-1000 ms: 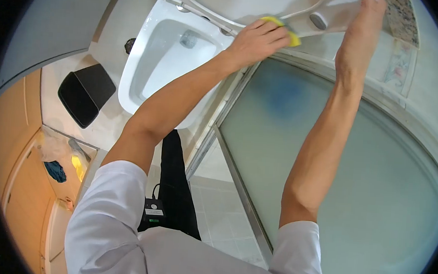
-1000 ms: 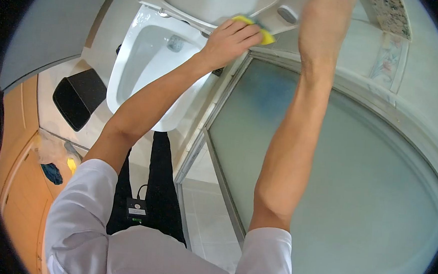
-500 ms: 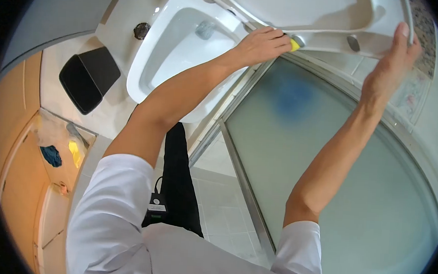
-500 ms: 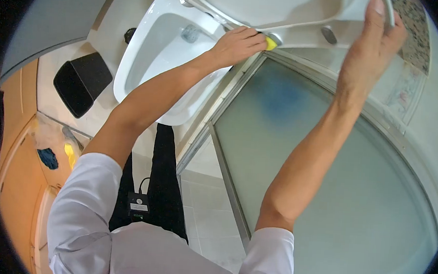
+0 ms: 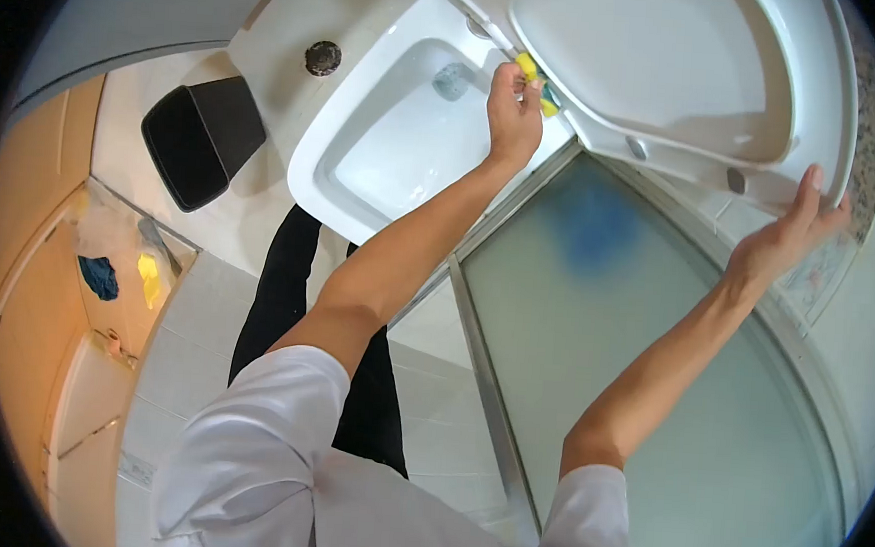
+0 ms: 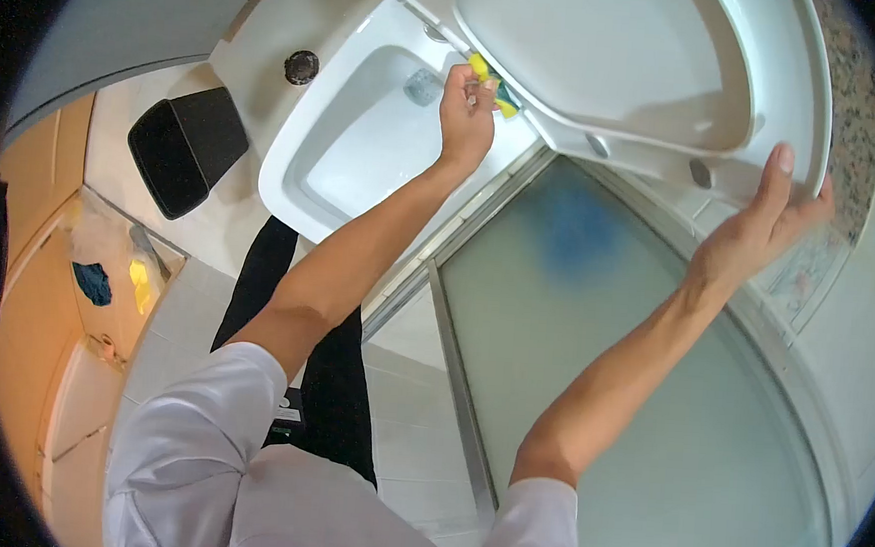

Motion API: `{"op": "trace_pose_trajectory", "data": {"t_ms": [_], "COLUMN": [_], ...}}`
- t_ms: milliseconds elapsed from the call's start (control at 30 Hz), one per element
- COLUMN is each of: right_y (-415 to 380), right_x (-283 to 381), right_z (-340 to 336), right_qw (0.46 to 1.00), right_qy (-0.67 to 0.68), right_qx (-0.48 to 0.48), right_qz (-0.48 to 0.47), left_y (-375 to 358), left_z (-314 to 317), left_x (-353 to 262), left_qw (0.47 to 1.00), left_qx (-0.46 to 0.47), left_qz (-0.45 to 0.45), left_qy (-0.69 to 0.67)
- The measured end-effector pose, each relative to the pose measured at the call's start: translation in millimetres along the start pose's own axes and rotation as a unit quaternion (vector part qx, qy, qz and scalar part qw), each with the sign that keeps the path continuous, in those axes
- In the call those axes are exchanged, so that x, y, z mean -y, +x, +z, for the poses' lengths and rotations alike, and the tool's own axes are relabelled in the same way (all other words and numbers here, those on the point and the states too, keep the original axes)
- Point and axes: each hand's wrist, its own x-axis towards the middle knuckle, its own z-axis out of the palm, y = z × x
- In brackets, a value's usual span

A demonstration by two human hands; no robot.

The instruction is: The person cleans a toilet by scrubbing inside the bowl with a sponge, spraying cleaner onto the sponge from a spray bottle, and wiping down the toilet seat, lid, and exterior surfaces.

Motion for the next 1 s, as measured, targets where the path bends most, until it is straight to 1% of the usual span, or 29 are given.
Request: {"op": "trace_pose_trajectory", "data": {"t_ms": [33,67,100,167,200,267,300,333,367,400,467,500,567,600,633,700,733,767,833,867,900,933,1000], "right_y": [1.6,1.6,3.0,-0.9,-1.8,-1.4,-1.9,-1.0,0.9,2.0,0.2,-0.1,-1.0,-0.4,-0.3,-2.8,-2.7,-1.7,0.4,0.8,1.1,0.9,-0.4], "right_x": [1.6,4.8,4.3,1.9,1.1,1.0,0.2,-0.7,-0.9,-0.9,1.2,1.1,5.8,7.1,7.9,8.9,8.8,9.0,5.2,5.1,4.9,7.2,7.5], "right_z": [-0.7,-1.9,-2.2,-4.1,-3.0,-0.7,-1.4,-1.7,-2.0,-1.5,-2.0,-2.7,-3.7,-3.5,-1.5,0.1,0.7,1.0,-1.5,-1.8,-2.1,-1.9,-2.8], "right_qw": [1.000,1.000,1.000,0.999,0.999,1.000,1.000,1.000,1.000,1.000,0.999,0.999,0.999,0.999,0.999,0.999,0.999,0.999,0.999,0.999,0.999,0.999,0.999], "right_qy": [-0.022,-0.021,-0.024,-0.049,-0.047,-0.029,-0.025,-0.022,-0.020,-0.015,-0.005,-0.006,0.016,0.016,0.021,0.024,0.023,0.021,0.022,0.021,0.020,0.012,0.004], "right_qx": [0.005,0.012,0.015,0.012,0.011,-0.002,-0.006,-0.004,-0.002,-0.005,0.012,0.013,0.028,0.027,0.024,0.020,0.015,0.012,0.019,0.025,0.024,0.024,0.025], "right_qz": [0.006,0.016,0.012,-0.005,-0.004,0.007,0.006,0.014,0.021,0.017,0.030,0.030,0.039,0.038,0.033,0.033,0.037,0.039,0.034,0.032,0.031,0.029,0.028], "left_y": [7.6,26.5,52.1,95.9,104.2,119.0,110.5,95.5,88.3,87.0,75.0,83.3,108.8,108.1,104.2,86.6,73.0,59.2,29.3,32.0,39.8,49.0,80.5], "left_z": [3.0,-0.6,-8.8,-15.0,-14.5,-13.6,-17.2,-23.6,-25.8,-26.3,-31.4,-30.9,-25.8,-18.5,-10.8,3.5,9.7,17.4,19.1,14.6,7.6,1.2,-2.4], "left_x": [-4.4,-20.6,-45.5,-97.4,-101.9,-109.6,-96.0,-61.4,-44.9,-49.9,-59.0,-63.0,-69.7,-67.1,-60.2,-41.7,-30.9,-1.5,-7.3,-15.2,-22.7,-38.0,-98.9], "left_qw": [0.999,0.994,0.974,0.973,0.972,0.939,0.938,0.950,0.952,0.952,0.983,0.983,0.961,0.953,0.953,0.957,0.961,0.957,0.967,0.966,0.970,0.974,0.972], "left_qx": [-0.023,-0.051,-0.078,-0.122,-0.122,-0.131,-0.130,-0.099,-0.069,-0.072,-0.022,-0.023,-0.149,-0.185,-0.184,-0.240,-0.215,-0.187,-0.119,-0.121,-0.123,-0.124,-0.143], "left_qz": [-0.026,0.053,0.125,0.172,0.173,0.278,0.283,0.212,0.140,0.146,0.087,0.087,0.148,0.160,0.162,0.039,0.018,0.035,0.016,0.016,0.035,0.054,0.143], "left_qy": [-0.007,0.083,0.175,0.097,0.098,0.152,0.152,0.208,0.262,0.260,0.162,0.161,0.182,0.181,0.180,0.157,0.174,0.220,0.226,0.226,0.204,0.183,0.122]}}
